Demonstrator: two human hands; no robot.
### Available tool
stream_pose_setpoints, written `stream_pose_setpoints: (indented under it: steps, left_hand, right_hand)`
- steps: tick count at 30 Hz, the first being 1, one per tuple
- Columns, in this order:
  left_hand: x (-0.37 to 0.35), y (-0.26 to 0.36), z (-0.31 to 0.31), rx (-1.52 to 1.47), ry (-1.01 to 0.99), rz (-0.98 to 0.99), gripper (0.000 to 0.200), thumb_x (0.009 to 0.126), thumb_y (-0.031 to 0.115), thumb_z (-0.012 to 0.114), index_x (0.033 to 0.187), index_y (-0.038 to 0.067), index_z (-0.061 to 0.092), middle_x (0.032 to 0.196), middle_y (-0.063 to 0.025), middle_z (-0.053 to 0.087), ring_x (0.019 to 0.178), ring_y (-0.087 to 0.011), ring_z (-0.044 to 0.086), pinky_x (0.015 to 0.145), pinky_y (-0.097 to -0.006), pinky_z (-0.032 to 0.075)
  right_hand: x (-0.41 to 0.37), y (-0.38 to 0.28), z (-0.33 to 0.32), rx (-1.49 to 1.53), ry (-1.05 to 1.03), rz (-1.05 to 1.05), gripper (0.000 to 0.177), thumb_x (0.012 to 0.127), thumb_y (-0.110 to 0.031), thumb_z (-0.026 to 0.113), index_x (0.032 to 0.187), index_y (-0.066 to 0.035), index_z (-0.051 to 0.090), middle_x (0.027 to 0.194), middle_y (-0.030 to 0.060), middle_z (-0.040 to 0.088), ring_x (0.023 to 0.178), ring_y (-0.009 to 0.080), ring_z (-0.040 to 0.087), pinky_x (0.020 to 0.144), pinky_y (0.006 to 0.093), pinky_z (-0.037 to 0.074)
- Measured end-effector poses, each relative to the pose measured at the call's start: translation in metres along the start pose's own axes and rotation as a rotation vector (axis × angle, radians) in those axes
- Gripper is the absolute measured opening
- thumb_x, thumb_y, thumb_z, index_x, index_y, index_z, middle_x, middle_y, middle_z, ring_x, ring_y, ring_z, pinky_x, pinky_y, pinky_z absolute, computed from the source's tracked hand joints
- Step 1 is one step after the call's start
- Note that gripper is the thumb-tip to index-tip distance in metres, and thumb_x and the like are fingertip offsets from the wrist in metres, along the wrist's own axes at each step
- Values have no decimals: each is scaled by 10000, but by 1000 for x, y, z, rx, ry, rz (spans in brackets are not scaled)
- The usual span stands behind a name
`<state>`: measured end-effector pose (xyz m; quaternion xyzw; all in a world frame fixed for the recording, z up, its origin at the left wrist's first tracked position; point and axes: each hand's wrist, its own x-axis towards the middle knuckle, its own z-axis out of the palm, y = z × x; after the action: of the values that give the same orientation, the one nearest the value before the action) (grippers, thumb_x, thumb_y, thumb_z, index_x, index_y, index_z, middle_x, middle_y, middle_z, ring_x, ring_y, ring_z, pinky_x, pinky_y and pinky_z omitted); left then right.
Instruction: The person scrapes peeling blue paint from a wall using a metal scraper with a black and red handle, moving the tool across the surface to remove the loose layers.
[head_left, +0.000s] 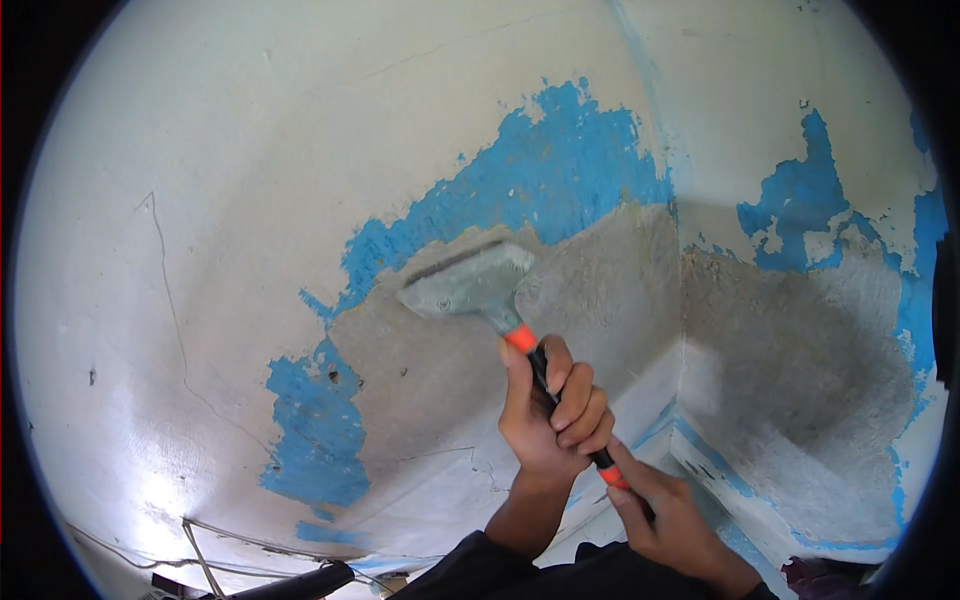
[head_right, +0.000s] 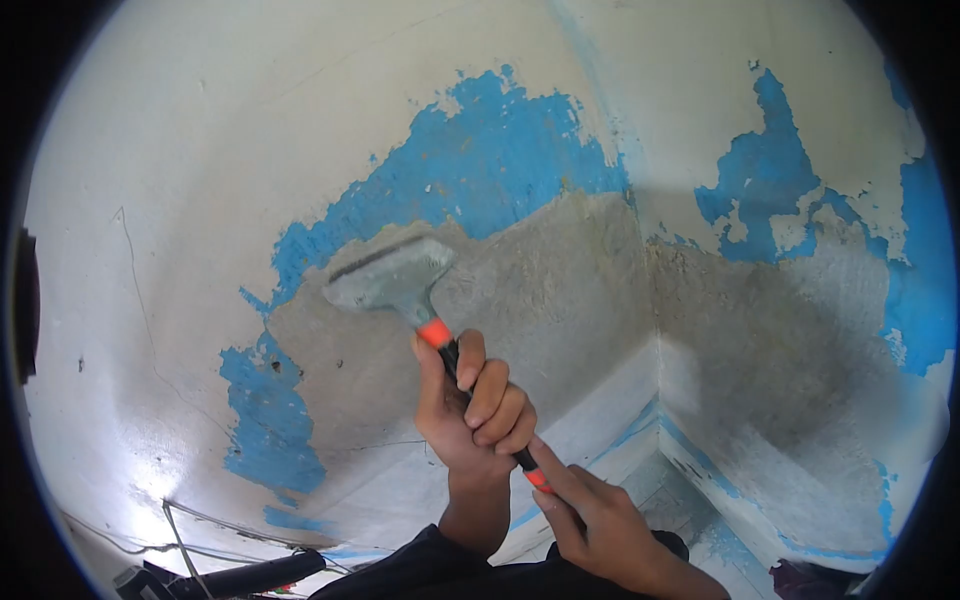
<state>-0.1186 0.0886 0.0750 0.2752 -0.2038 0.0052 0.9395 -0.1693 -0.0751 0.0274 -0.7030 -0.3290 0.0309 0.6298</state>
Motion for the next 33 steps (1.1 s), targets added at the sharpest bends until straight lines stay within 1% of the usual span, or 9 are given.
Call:
stream_pose_setpoints:
  steps: [2, 5, 8, 11, 14, 18, 24, 27, 33]
  left_hand:
    - [-6, -3, -7, 9, -16, 9, 490, 1014, 560, 231, 837, 132, 391, 538, 22, 352, 353, -60, 265, 300, -240, 233]
    - [7, 8, 10, 24, 45, 16, 497, 1012, 564, 231, 836, 128, 390, 535, 21, 351, 350, -60, 261, 300, -241, 233]
    - [12, 13, 16, 9, 15, 10, 502, 1011, 566, 229, 838, 123, 390, 536, 20, 356, 351, -61, 264, 300, -240, 223]
    - [-8, 4, 6, -20, 31, 24, 502, 1012, 565, 226, 839, 122, 390, 541, 18, 364, 358, -61, 273, 303, -239, 220]
    - [-6, 5, 3, -7, 2, 28, 500, 1012, 565, 228, 840, 124, 390, 541, 19, 365, 359, -60, 273, 306, -238, 224]
    - [6, 6, 16, -22, 19, 37, 503, 1009, 571, 231, 839, 125, 390, 538, 18, 365, 356, -62, 273, 305, -239, 235]
    - [-3, 0, 8, -18, 37, 40, 501, 1007, 577, 228, 835, 133, 387, 535, 25, 360, 353, -59, 277, 308, -231, 246]
    - [9, 4, 18, -8, 36, 48, 509, 1002, 586, 232, 831, 131, 386, 531, 24, 361, 350, -62, 278, 306, -233, 244]
    - [-4, 2, 11, 7, 63, 51, 503, 1010, 572, 219, 826, 134, 387, 528, 25, 362, 347, -59, 271, 298, -238, 230]
  right_hand:
    - [-3, 4, 5, 61, -2, 48, 500, 925, -69, 579, 1404, -22, 440, 847, 185, 645, 682, 274, 648, 628, 348, 512]
    - [11, 0, 4, 7, 53, -96, 503, 925, -78, 582, 1403, -15, 437, 856, 190, 646, 705, 277, 659, 654, 350, 519]
    - [15, -19, -5, 55, -9, 19, 462, 912, -67, 577, 1345, 58, 473, 845, 183, 645, 649, 189, 599, 633, 306, 487]
    - [1, -14, 2, 22, -9, 32, 462, 913, -62, 573, 1350, 50, 474, 806, 172, 630, 623, 191, 583, 608, 305, 477]
    - [4, -6, 6, -18, 42, -45, 466, 907, -56, 577, 1349, 49, 477, 785, 170, 618, 613, 193, 578, 598, 307, 473]
    - [13, -26, -11, -48, -20, 72, 474, 892, -60, 592, 1339, 54, 485, 788, 181, 616, 624, 206, 589, 610, 312, 478]
    - [6, -11, -3, -47, 20, -4, 476, 896, -70, 589, 1343, 54, 483, 787, 174, 614, 618, 207, 579, 604, 312, 464]
    - [13, -28, -17, -52, -21, 109, 469, 893, -68, 594, 1333, 58, 490, 825, 183, 632, 639, 211, 593, 620, 316, 473]
    - [1, -10, -3, -28, -30, 57, 477, 895, -71, 597, 1344, 47, 486, 788, 172, 626, 607, 207, 563, 599, 328, 466]
